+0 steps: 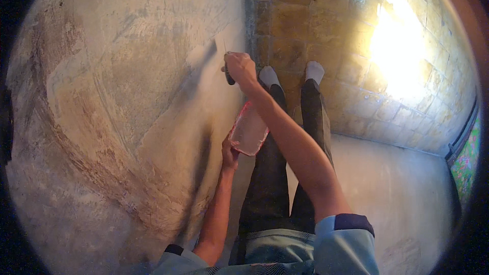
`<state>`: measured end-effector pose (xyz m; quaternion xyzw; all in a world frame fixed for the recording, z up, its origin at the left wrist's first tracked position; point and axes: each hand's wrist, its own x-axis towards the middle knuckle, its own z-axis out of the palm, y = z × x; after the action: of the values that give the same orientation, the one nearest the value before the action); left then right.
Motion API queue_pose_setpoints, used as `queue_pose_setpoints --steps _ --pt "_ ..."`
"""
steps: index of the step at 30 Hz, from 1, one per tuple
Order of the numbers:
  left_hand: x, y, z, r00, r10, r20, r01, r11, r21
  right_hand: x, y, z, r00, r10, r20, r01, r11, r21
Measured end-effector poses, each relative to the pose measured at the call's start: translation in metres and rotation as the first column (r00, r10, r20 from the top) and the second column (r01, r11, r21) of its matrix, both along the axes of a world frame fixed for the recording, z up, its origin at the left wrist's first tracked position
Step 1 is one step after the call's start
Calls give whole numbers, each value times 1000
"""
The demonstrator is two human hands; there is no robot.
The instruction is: The person applies wall filler from a plastic container onto a wall using a putty knife.
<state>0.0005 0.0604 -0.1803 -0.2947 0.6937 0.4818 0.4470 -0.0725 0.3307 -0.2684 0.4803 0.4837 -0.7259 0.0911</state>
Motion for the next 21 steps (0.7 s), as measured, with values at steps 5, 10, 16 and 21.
queue_pose_setpoints --steps 5,10,16,21 --pt "4 1 10 1000 -16 20 16 1000 15 -22 -7 20 958 -242 154 269 945 -187" --pt "-2 6 16 1000 10 28 -12 996 83 -28 -13 40 954 -284 94 292 952 -91" --pt "-1 12 10 999 -26 29 25 999 19 -29 -21 47 970 -243 16 241 968 65" --pt "-2 -21 0 998 59 31 -61 996 58 -28 -28 109 989 -145 37 146 989 -5"
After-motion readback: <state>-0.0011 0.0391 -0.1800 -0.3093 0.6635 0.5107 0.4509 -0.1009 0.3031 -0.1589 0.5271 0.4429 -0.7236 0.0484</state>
